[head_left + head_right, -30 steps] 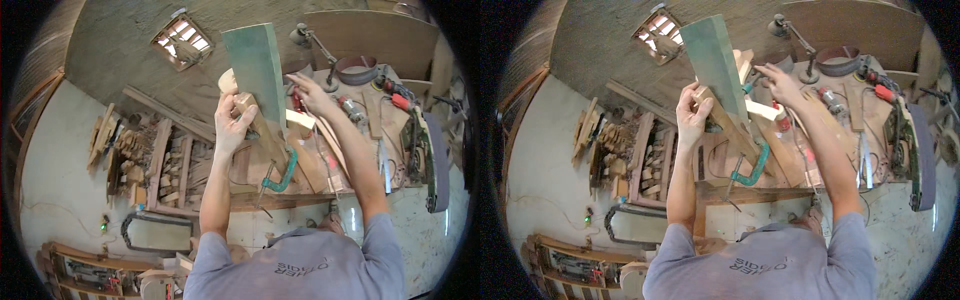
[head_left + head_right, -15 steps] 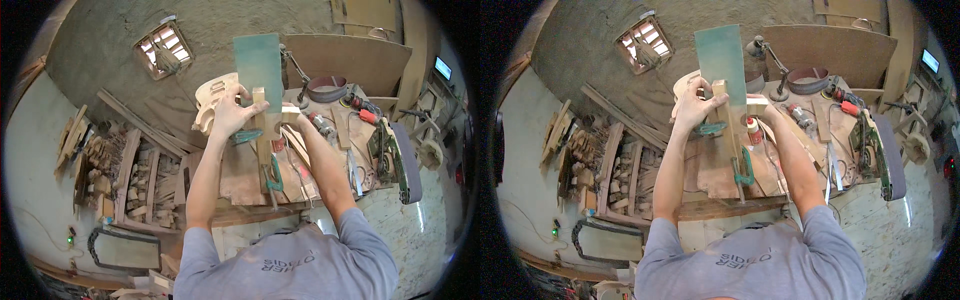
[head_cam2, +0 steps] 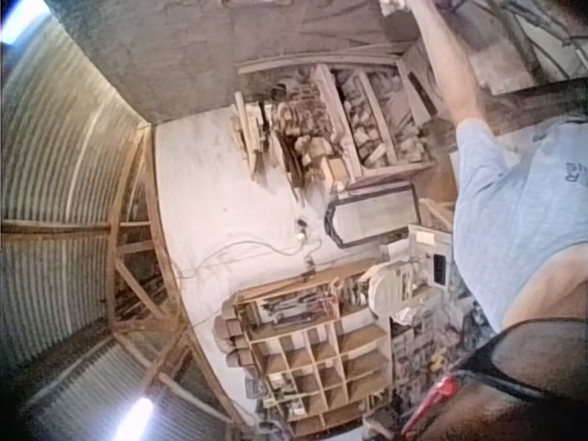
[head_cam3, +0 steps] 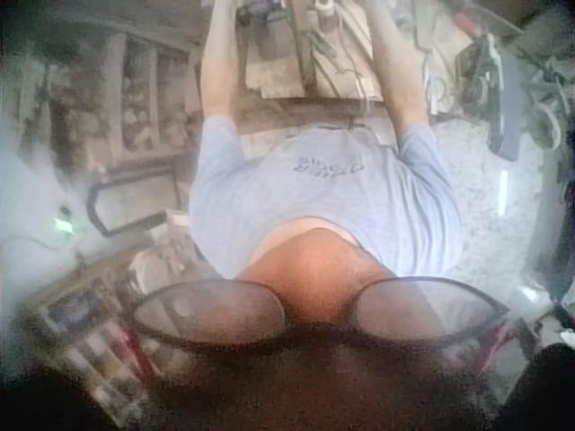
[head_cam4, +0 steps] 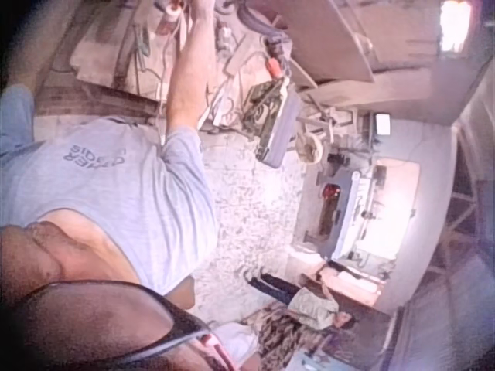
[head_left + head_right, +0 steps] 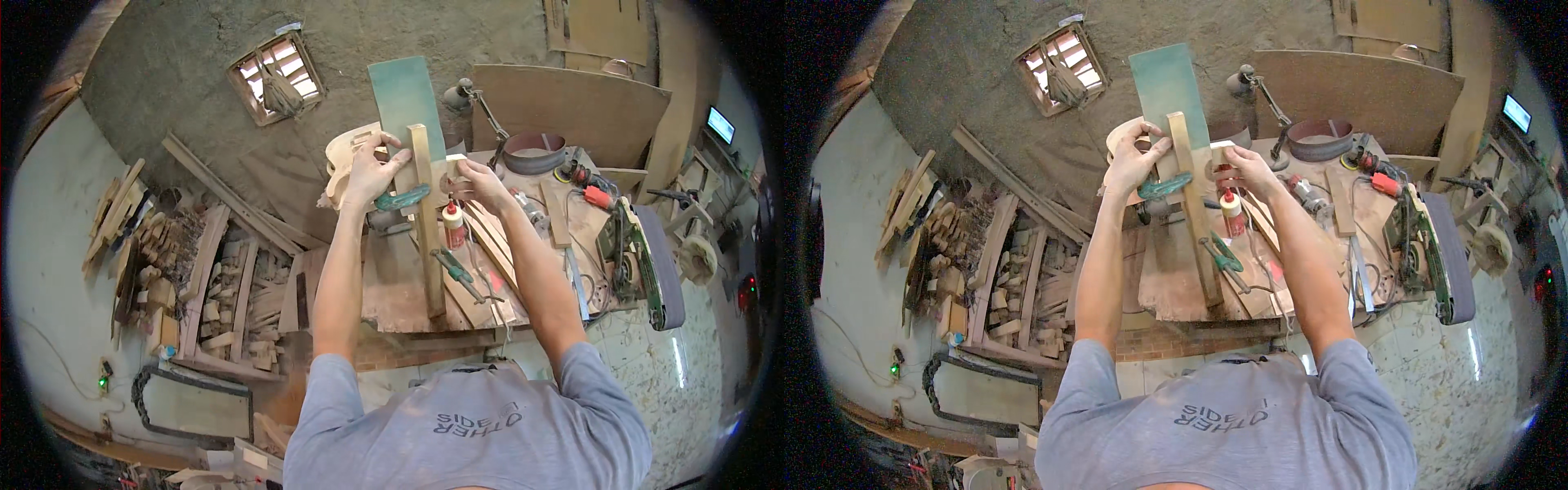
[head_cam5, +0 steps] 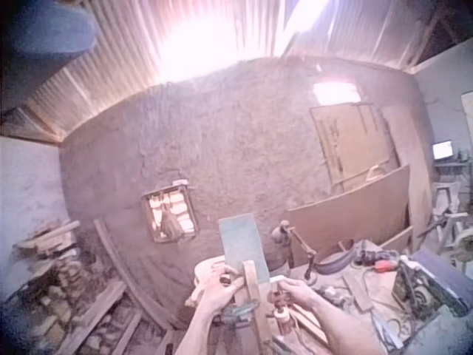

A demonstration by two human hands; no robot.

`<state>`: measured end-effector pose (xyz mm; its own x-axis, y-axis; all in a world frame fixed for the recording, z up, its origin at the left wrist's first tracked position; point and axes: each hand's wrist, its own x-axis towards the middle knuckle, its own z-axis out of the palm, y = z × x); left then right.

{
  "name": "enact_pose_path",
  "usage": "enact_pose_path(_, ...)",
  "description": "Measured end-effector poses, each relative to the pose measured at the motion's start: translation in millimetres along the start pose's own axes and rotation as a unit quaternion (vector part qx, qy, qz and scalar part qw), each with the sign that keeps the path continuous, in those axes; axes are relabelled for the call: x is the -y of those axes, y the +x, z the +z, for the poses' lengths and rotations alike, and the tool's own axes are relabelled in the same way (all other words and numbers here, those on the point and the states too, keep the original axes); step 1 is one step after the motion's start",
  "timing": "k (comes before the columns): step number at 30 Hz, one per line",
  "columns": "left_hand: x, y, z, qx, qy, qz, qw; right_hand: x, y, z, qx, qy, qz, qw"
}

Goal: The person secures pieces of wood together with a green clamp, then applies wood glue to a smaller block and attaches it to the larger assembly, securing it with another green clamp.

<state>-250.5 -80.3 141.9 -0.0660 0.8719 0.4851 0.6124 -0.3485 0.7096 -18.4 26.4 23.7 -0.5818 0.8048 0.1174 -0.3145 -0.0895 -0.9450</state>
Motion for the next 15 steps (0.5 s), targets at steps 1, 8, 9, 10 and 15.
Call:
enact_pose_path(1,0.2,-1.3,-0.5,-0.008,-0.017,-0.012,1.0,-0.2,0.0,0.0,0.0,-0.006,-0.001,1.0)
enact_pose_path(8,25.0,-8.7,-9.6,-0.046,-0.091,0.032,0.994,2.6,0.0,17.3,0.002,-0.049,-0.023,0.999)
enact_pose_path(9,29.3,-9.7,-11.9,-0.056,-0.102,0.047,0.992,3.6,-0.9,23.2,-0.038,-0.136,-0.06,0.988)
enact_pose_path(10,33.4,-11.1,-14.4,-0.066,-0.112,0.062,0.99,4.5,-2.5,28.9,-0.078,-0.221,-0.098,0.967)
enact_pose_path(15,36.3,-23.6,-23.3,-0.07,-0.126,0.023,0.989,-0.2,-57.3,80.8,-0.265,-0.329,-0.318,0.849)
